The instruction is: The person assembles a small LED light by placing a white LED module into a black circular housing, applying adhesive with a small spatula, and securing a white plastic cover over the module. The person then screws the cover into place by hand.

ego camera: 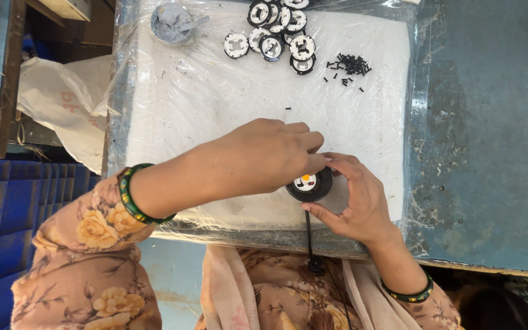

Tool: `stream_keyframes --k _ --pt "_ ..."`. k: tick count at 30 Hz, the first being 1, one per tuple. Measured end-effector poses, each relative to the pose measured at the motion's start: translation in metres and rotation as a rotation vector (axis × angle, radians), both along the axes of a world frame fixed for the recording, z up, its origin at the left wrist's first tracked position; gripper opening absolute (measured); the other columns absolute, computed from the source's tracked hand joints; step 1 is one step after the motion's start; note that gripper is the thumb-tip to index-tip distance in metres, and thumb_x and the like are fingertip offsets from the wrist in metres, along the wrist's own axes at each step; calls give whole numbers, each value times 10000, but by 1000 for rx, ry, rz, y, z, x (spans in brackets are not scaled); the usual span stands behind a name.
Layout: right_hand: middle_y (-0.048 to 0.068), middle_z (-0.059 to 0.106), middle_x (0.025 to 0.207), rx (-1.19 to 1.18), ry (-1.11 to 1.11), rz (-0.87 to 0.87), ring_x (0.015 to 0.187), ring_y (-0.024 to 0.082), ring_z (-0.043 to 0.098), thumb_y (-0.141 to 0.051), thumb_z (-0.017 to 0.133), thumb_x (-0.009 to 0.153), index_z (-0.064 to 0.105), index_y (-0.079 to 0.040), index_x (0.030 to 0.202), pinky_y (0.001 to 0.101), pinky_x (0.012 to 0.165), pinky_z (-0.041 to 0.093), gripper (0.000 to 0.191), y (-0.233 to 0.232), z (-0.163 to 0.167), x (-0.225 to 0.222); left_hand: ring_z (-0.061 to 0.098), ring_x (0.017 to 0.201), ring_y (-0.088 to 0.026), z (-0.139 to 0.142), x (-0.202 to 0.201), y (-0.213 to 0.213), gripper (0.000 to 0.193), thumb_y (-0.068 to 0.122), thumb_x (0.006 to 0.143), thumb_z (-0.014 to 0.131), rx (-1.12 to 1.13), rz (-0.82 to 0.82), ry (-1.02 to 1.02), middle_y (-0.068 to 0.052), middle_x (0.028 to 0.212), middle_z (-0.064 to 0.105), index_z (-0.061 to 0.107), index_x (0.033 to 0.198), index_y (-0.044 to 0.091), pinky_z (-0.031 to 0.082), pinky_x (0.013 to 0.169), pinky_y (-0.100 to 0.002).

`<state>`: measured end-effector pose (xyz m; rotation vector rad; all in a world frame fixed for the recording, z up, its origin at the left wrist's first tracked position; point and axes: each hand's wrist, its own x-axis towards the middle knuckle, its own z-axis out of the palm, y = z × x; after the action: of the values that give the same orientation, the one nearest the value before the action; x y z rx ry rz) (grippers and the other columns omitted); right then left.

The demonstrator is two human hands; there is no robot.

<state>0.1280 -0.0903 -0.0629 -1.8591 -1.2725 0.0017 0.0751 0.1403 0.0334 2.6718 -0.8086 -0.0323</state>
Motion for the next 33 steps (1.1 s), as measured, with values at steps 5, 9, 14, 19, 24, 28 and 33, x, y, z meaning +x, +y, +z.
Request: stream_keyframes --k 5,9,14,19,24,28,33 --pt "251 660 1208 -14 -7 -1 1098 410 694 -381 907 733 462 -29 1307 446 886 589 807 0 0 0 678 867 -247 -3 -7 -5 160 149 768 712 3 115 -65 -62 886 655 696 899 57 552 621 -378" --pt "251 657 1218 -8 -5 10 1102 407 692 -381 905 747 452 -30 1316 446 888 589 808 0 0 1 683 844 -246 -5 -10 -8 132 94 764 697 50 188 -97 -65 878 656 687 892 64 546 580 -375" --pt "252 657 1222 -13 4 11 1095 408 688 -373 907 738 453 -30 1320 448 880 584 814 -1 2 1 675 830 -252 -9 -16 -14 128 120 766 691 45 222 -87 -74 860 646 687 881 63 541 575 -386" --pt "254 656 1220 -15 16 13 1090 412 688 -365 914 726 463 -23 1315 449 879 583 817 0 3 1 667 838 -255 -15 -14 -17 120 110 760 689 30 241 -99 -76 866 635 682 872 67 545 601 -389" --pt "260 653 1211 -13 24 11 1085 416 688 -367 916 720 469 -11 1302 448 875 582 816 0 2 1 673 841 -260 -19 -9 -18 169 104 745 695 -7 216 -84 -93 895 644 676 895 30 551 593 -378" --pt "266 652 1210 -20 20 10 1072 407 695 -378 917 720 471 0 1292 443 868 587 818 0 0 2 680 864 -251 -20 -5 -12 203 111 757 695 -24 113 -130 -89 907 642 679 939 23 559 623 -364" --pt "268 649 1207 -37 31 6 1064 397 699 -403 911 716 468 11 1280 441 863 589 827 -1 -2 3 677 866 -227 -20 -2 -11 186 138 776 698 -38 73 -110 -69 923 643 685 930 34 556 617 -354"
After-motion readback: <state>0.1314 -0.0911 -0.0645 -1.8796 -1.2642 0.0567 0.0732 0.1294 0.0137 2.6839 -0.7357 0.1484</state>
